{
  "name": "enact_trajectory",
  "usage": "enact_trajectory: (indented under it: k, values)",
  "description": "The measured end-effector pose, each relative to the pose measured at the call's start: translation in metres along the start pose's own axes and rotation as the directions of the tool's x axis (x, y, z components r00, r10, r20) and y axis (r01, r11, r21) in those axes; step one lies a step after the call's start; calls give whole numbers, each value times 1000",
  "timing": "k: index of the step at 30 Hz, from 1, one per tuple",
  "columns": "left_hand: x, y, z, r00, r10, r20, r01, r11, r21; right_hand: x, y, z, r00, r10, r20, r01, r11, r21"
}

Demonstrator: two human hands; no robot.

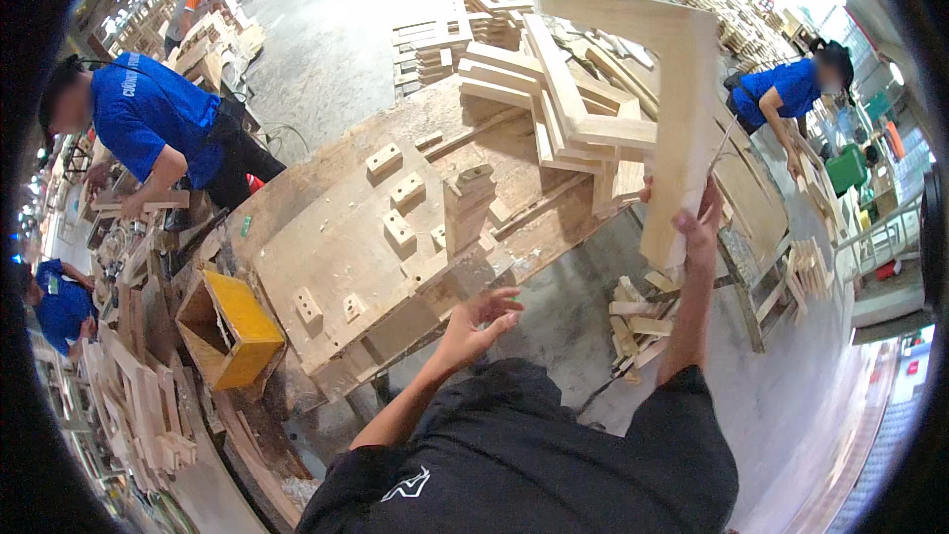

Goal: The person scrapes the edges of wooden frames with a metal tool to remove rough spots or glue residue. They repeatedly pick up frames from a workbench, scrape each side, and place the frames back on the bench. Other workers are visible in the background.

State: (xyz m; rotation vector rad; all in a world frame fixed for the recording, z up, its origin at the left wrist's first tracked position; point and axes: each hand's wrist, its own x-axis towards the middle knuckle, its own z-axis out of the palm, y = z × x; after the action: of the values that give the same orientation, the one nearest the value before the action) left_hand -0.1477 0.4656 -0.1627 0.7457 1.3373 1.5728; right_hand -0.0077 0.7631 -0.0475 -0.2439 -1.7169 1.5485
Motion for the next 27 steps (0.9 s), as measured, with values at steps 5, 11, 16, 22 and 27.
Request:
enact_trajectory:
  k: [5,11,16,22,27]
  values:
    - [-16,-25,-7,991,-108,-76,103,992,-67,28,58,-3,996,26,-86,22,855,517]
    - [-32,-29,-28,965,-72,-254,70,997,-17,82,136,-23,990,136,37,-98,477,873]
    - [-43,-39,-37,944,10,-330,-10,1000,3,98,161,-63,983,174,54,-90,207,974]
    - [-53,-57,-38,925,9,-381,16,998,62,100,145,-112,911,399,-105,-299,815,497]
    - [-47,-76,-33,948,10,-319,21,995,93,88,126,-141,841,395,-368,-541,612,-577]
